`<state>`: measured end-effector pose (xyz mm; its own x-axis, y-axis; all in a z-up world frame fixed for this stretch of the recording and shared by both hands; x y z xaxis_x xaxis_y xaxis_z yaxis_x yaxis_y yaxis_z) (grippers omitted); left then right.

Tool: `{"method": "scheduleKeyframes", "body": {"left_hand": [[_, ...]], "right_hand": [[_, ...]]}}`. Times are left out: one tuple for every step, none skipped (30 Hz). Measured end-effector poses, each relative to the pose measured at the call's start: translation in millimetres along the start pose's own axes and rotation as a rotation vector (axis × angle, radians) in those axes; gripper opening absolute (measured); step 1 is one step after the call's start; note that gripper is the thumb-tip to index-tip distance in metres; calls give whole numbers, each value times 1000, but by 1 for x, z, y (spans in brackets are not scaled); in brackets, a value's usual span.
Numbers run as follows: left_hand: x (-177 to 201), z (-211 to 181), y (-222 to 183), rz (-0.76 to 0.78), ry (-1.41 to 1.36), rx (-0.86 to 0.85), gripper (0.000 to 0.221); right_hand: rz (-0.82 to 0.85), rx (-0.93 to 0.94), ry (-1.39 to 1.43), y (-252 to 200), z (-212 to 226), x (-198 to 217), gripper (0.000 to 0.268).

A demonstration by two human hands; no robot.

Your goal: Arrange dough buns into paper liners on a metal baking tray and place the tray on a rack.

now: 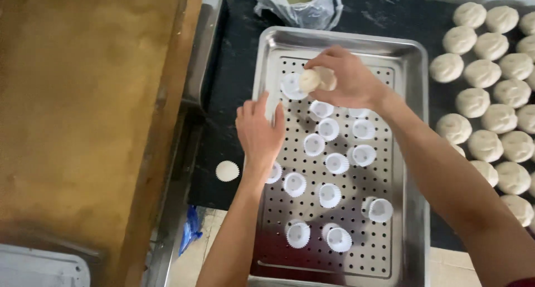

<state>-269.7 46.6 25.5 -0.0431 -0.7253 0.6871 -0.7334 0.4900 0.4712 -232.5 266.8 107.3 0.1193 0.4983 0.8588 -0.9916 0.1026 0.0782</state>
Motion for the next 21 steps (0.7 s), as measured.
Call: {"method": "scheduleKeyframes", "body": {"left_hand": [[8,2,-7,-25,-23,58,41],[10,5,-10,-27,-21,63,41],[11,8,-14,-26,-60,102,38],[12,11,-18,-25,-98,140,35],[12,13,-18,-28,-98,142,35],[13,15,-18,-54,-138,144,34],[12,16,-18,-77,-183,146,33],[11,15,-17,-77,-185,148,33],[11,16,-16,-72,-205,169,32],[11,15,-16,-66,-225,189,32],[9,17,-16,-67,-225,188,32],[7,20,-16,-33,-229,213,33],[5,22,-16,-1,-231,237,33],[7,22,-15,-5,-228,234,33],[8,20,-15,1,-232,240,33],[8,18,-15,6,-236,247,33],[9,18,-14,6,-236,243,33],[9,17,-14,-10,-237,241,32],[11,16,-14,-25,-238,240,31],[10,17,-14,-23,-237,236,31],[9,17,-15,-24,-238,233,32]], "right_hand": [[20,22,25,10,5,-9,52],[24,25,26,16,3,-17,52],[35,34,11,23,2,-25,50],[46,44,-4,29,0,-32,49],[47,47,-5,32,0,-38,49],[69,21,-3,35,-2,-43,49],[92,-9,-2,37,-5,-48,49],[95,-10,-4,39,-9,-56,49],[100,-19,-35,41,-13,-64,51],[105,-28,-66,42,-17,-71,53],[104,-27,-66,45,-19,-71,53],[105,-28,-34,47,-20,-71,53],[104,-27,-1,50,-21,-71,53],[101,-23,-1,60,-29,-74,53],[67,32,-17,67,-36,-76,52],[32,86,-34,75,-44,-77,52],[28,85,-34,82,-42,-75,52],[36,56,-52,90,-40,-74,53],[45,27,-67,97,-39,-74,53],[42,26,-66,100,-39,-75,53],[51,-10,-120,102,-40,-77,57]]}}
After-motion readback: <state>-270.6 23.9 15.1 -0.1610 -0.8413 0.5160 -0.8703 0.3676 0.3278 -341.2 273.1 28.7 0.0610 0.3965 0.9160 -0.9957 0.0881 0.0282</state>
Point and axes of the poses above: each hand's wrist, its own y-axis towards the middle knuckle, its own x-axis out of the back of the hand, z = x × y, the point moved 3 cm from there along y, towards the middle knuckle, and after that the axes turned 9 degrees about -x, right-handed, at the moved point
